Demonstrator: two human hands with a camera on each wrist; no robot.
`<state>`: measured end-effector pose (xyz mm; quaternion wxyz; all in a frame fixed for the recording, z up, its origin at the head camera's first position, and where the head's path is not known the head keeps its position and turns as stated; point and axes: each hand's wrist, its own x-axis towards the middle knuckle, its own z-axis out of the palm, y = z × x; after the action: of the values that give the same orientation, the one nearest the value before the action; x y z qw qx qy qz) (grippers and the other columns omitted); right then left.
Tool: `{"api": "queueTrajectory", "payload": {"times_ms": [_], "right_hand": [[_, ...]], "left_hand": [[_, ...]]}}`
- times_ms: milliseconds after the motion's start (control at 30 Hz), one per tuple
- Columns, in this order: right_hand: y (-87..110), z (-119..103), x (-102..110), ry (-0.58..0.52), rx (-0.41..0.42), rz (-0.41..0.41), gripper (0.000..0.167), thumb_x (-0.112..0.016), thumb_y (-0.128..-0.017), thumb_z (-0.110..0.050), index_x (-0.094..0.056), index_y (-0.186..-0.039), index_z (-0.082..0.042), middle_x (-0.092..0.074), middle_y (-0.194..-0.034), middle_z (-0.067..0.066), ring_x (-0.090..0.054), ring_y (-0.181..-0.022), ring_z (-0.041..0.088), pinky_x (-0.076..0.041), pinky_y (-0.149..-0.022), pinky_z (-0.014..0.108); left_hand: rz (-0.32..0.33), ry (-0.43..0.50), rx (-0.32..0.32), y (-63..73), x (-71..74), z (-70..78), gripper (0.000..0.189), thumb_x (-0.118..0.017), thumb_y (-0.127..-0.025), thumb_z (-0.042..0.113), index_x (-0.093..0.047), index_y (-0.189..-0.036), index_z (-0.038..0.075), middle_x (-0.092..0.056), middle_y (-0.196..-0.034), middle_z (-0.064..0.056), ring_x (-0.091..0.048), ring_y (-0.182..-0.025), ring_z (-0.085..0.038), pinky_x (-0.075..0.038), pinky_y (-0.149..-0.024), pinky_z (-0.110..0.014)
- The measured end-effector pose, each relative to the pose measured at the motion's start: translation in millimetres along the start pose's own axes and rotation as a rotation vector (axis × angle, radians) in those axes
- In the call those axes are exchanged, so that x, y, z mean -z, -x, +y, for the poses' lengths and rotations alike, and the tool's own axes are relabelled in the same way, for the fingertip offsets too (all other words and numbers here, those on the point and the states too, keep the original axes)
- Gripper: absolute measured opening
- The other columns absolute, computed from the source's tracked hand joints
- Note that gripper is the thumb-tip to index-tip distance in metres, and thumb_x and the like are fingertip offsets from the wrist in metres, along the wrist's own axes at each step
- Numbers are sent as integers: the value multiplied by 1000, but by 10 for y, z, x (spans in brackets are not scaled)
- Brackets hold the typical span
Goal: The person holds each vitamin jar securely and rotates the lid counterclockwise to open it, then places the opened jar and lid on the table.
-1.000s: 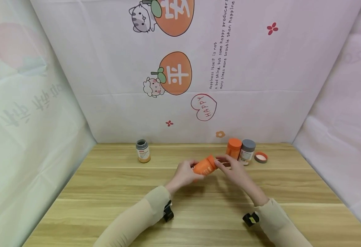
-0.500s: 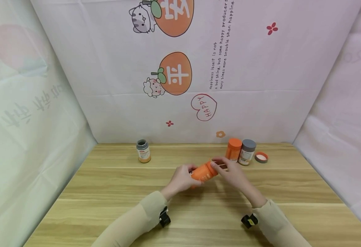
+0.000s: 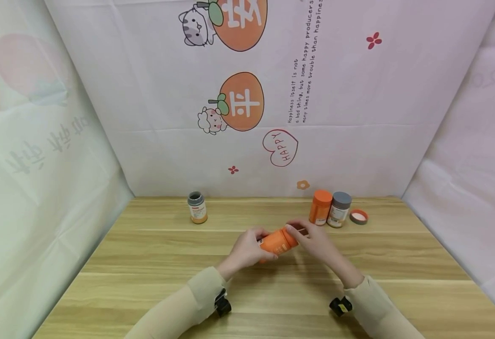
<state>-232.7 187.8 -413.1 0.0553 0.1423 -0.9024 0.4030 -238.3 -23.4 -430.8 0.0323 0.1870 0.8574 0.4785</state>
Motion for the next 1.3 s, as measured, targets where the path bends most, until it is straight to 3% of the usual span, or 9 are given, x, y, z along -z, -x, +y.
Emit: {"api": "queueTrajectory", "payload": {"times_ms": [433,633,867,1300], "right_hand": [[25,-42,-67,-5,-7,-58,42,-48,-96,-47,-64,-117,-14,-67,-106,3,-61,-93,17,-50,-76,32],[44,-70,-112,-2,-28,-56,42,-47,-96,-45,-64,-116,-13,-67,-99,4,-60,-85,13,-49,-70,29],[53,-108,-171,26,5,-66,37,-49,-96,-45,-65,-111,-15,-66,-88,0,-58,-77,9,-47,-64,25],[81,-162,-221,20,-11,-32,30,-49,-97,-41,-63,-100,-14,-58,-70,-2,-52,-58,9,-45,-53,23]], "left_hand": [[-13,-18,15,109,66,30,52,-88,-60,19,-69,-108,15,-69,-98,4,-60,-85,-10,-49,-76,-31],[-9,-33,7,145,86,43,51,-88,-60,18,-69,-106,13,-69,-98,3,-61,-85,-11,-50,-76,-31],[0,-64,-17,186,77,66,46,-88,-60,17,-69,-102,14,-69,-94,5,-58,-81,-8,-49,-73,-28],[-9,-81,-39,227,57,133,46,-87,-62,16,-68,-104,9,-67,-94,2,-57,-80,-10,-48,-73,-27]]}}
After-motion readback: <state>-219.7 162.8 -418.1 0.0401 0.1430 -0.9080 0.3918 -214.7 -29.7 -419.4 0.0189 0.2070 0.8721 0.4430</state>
